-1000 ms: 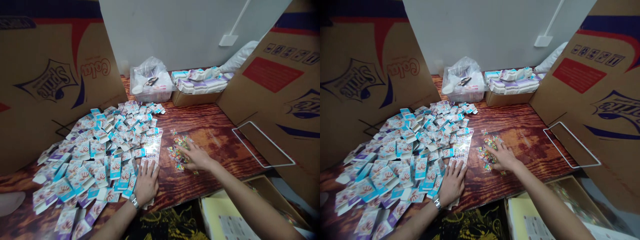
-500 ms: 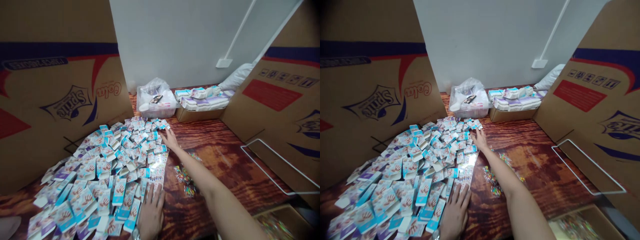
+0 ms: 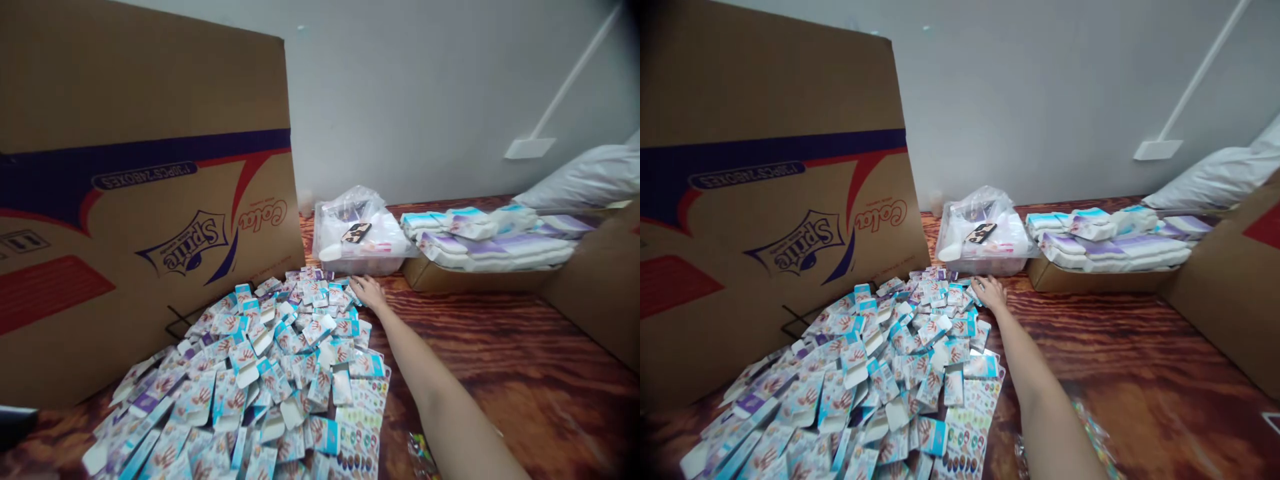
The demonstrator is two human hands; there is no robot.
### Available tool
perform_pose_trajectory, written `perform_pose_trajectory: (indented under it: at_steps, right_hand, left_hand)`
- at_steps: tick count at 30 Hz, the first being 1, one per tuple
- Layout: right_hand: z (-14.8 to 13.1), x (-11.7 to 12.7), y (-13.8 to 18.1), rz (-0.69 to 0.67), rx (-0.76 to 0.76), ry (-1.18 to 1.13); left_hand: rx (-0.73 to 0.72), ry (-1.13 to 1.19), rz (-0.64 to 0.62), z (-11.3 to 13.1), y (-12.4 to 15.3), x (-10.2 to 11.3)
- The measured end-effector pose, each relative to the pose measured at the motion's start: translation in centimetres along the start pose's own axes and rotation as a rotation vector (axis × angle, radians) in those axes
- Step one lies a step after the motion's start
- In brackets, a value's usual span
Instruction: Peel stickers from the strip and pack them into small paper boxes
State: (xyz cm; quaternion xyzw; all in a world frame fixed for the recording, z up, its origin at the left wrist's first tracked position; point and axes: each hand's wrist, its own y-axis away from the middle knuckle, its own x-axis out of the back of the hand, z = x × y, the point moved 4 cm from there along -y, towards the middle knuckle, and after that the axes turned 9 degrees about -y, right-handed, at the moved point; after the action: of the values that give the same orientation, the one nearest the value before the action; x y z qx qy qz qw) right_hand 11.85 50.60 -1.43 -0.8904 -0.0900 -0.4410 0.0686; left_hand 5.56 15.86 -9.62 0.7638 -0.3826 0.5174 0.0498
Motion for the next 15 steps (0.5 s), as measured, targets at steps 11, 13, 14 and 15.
perform_pose_trajectory:
  at_steps: [11, 13, 14, 15]
  right_hand:
    - [-9.2, -6.7, 7.3, -0.002, 0.098, -0.088]
    - [-10.9, -7.6, 8.3, 0.0, 0.099, -0.097]
    - [-11.7, -8.1, 8.7, -0.004, 0.101, -0.1]
    - [-12.4, -8.4, 9.1, -0.01, 0.105, -0.101]
  left_hand:
    - [0.519, -0.12, 0.392, 5.5, 3.6, 4.5]
    - [0.482, -0.084, 0.276, 4.9, 3.7, 5.4]
    - [0.453, -0.078, 0.224, 4.5, 3.6, 6.0]
    - [0.426, -0.071, 0.173, 4.0, 3.6, 6.6]
